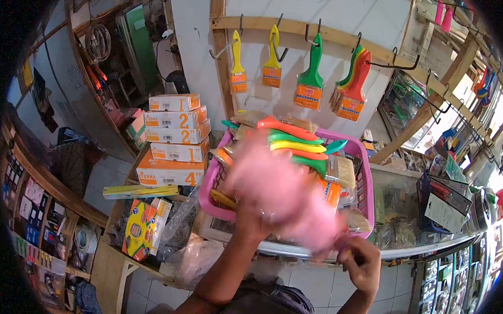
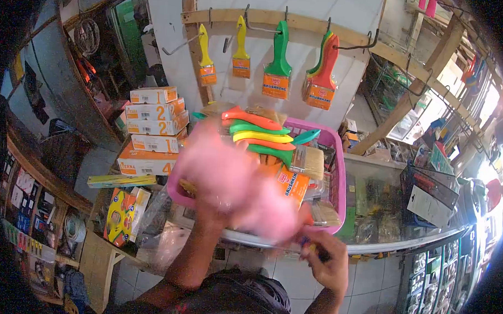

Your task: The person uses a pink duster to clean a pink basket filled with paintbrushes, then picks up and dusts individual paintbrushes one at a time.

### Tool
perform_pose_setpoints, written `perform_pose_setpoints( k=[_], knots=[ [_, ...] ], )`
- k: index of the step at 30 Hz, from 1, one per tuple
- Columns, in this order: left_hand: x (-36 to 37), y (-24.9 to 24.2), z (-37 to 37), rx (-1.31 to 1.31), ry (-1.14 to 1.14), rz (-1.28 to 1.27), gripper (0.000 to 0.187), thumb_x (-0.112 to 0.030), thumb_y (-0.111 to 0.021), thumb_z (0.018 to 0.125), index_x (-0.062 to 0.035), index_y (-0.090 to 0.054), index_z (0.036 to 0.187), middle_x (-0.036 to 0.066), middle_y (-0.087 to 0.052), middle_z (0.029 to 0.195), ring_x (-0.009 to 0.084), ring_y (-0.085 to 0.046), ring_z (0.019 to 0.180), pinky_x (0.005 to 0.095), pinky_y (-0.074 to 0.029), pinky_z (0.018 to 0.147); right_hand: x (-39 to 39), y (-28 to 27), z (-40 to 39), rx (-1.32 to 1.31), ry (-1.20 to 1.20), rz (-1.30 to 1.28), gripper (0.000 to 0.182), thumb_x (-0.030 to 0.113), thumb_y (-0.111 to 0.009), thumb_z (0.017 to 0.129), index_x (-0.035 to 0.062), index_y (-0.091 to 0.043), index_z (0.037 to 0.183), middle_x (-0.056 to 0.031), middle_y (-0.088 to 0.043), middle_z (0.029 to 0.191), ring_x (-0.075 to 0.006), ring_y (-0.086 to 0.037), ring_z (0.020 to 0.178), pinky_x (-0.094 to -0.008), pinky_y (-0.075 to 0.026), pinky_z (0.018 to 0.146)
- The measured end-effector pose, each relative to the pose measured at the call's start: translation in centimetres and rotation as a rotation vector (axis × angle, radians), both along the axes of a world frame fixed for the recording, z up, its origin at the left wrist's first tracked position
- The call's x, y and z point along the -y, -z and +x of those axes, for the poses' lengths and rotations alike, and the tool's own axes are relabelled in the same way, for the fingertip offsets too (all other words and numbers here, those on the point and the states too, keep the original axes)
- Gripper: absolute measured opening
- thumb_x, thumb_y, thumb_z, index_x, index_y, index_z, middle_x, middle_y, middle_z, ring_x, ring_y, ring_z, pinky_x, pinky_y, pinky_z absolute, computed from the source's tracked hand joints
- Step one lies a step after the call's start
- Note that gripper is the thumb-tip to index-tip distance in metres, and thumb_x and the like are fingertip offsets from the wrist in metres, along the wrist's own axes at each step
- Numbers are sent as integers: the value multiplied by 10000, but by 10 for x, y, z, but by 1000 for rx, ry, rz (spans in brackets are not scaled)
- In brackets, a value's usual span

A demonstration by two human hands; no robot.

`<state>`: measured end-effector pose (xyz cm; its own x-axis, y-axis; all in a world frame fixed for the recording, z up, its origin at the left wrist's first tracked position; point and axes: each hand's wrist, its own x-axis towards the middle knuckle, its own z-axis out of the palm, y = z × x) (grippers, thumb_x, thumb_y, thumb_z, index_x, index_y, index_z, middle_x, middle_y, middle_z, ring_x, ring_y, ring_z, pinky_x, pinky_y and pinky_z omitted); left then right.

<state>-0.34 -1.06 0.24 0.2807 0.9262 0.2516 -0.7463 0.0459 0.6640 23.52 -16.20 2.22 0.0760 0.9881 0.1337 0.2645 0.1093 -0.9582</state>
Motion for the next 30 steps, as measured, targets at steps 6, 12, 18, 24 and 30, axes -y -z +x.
perform_pose_setpoints(
  k=[6, 12, 18, 24, 30],
  knots=[
    [1, -11, 7, 396, 128, 5, 436, -251, -481, 1014, -167, -456, 1441, 103, -268, 1631, 374, -357, 1442, 646, -365, 1118, -2, -8, 4, 145, -349, 185, 300, -34, -687, 832, -84, -657, 1126, -118, -662, 893, -147, -647, 695, -271, -519, 623],
    [-1, 0, -2, 399, 116, -204, 486, -251, -464, 1014, -116, -400, 1477, 110, -467, 1490, 310, -516, 1315, 512, -476, 1059, -1, -1, -5, -10, 30, 32, 300, -45, -657, 797, -35, -688, 1096, -150, -723, 977, -187, -696, 812, -305, -546, 728],
    [12, -22, 5, 311, 97, -32, 475, -286, -450, 1033, -184, -398, 1493, 50, -297, 1629, 341, -374, 1433, 637, -369, 1114, -6, 1, 2, 180, -172, 156, 312, 28, -727, 775, -10, -716, 1085, -116, -733, 918, -156, -680, 783, -290, -534, 705],
    [20, -32, 8, 373, 103, -81, 430, -307, -473, 1027, -124, -468, 1416, 89, -435, 1531, 253, -419, 1403, 588, -403, 1101, -6, -3, 16, 129, -298, 204, 214, 44, -688, 845, -43, -686, 1040, -86, -685, 800, -91, -585, 673, -258, -479, 608],
    [2, 3, -7, 200, 158, -154, 470, -298, -446, 1038, -100, -421, 1464, 109, -450, 1520, 286, -500, 1345, 522, -432, 1104, 4, -1, 26, 66, -61, -6, 230, 47, -746, 787, -38, -725, 1000, -101, -714, 799, -132, -639, 681, -276, -500, 627]
  ],
)
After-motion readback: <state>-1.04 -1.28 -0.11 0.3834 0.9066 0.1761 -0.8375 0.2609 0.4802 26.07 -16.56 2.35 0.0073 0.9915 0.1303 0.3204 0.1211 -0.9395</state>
